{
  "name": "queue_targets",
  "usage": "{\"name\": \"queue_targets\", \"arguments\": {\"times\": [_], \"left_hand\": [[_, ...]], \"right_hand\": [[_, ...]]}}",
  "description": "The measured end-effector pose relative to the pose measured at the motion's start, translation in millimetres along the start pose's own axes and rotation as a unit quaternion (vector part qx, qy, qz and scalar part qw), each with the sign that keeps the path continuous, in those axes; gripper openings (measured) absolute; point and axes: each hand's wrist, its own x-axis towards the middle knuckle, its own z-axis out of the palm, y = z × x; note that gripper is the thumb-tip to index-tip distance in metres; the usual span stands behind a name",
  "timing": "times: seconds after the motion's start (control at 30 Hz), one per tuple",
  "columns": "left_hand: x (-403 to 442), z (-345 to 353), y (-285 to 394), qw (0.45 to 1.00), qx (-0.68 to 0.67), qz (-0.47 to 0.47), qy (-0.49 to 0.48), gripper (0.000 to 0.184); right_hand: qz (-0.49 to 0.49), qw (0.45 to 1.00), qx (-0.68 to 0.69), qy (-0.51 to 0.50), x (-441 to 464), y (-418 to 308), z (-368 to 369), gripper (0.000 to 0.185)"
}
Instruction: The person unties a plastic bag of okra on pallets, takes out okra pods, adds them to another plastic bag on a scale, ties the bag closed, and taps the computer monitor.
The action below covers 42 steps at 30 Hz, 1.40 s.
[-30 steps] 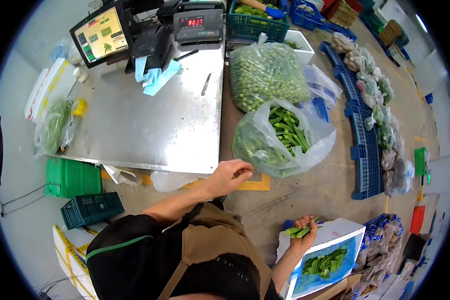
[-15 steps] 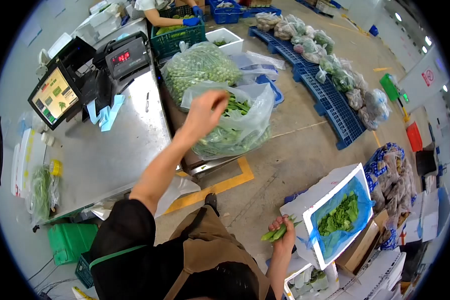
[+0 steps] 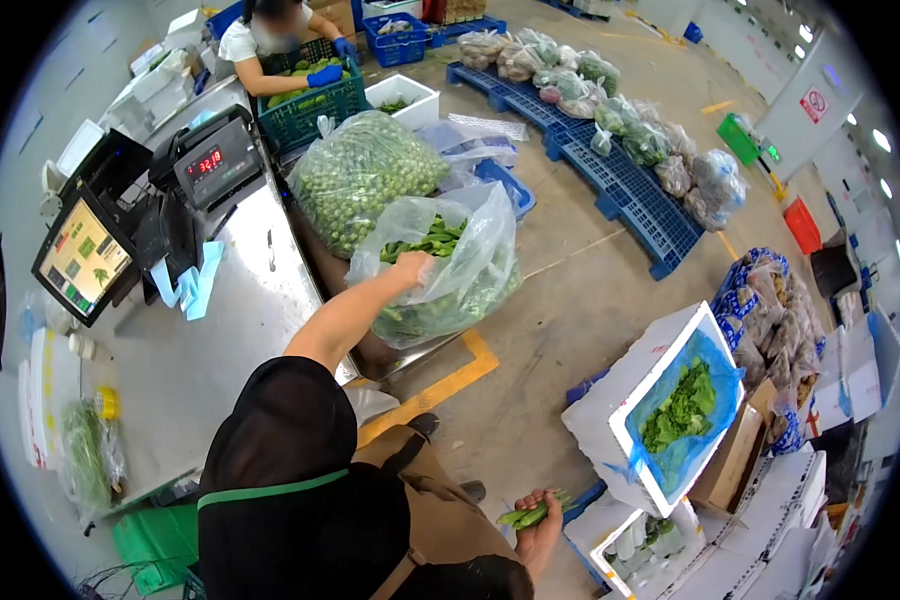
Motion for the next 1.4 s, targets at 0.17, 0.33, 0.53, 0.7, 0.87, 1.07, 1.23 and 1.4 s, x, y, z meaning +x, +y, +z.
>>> {"name": "queue_targets", "arguments": {"times": [0.17, 0.33, 0.53, 0.7, 0.87, 1.07, 1.23, 1.4], "left_hand": [[17, 7, -26, 0.992, -0.041, -0.027, 0.118, 0.029], [-15, -96, 16, 0.933, -0.252, -0.035, 0.255, 0.028], [-118, -119, 153, 0.856, -0.424, 0.176, 0.236, 0.032], [-210, -37, 268, 0.782, -0.565, 0.258, -0.047, 0.033], [-255, 27, 338, 0.738, -0.612, 0.27, -0.086, 0.032], [-304, 34, 360, 0.725, -0.6, 0.245, -0.233, 0.032], [-313, 66, 388, 0.73, -0.593, 0.322, -0.111, 0.026], [-218, -20, 291, 0.894, -0.334, 0.251, 0.163, 0.035]], "right_hand": [[-0.038, 0.999, 0.031, 0.012, -11, 22, 12, 0.009], [-0.081, 0.994, 0.065, 0.012, -18, 27, 8, 0.008], [-0.095, 0.99, 0.05, -0.093, -12, 20, 11, 0.008], [-0.108, 0.991, -0.033, -0.077, -15, 10, 40, 0.011], [-0.101, 0.993, -0.045, -0.032, -32, 3, -2, 0.036], [-0.112, 0.991, 0.0, -0.07, -69, 16, -60, 0.046], [-0.097, 0.979, 0.067, -0.166, -110, 7, -113, 0.03], [-0.144, 0.968, 0.143, -0.146, -138, 6, -157, 0.025]]}}
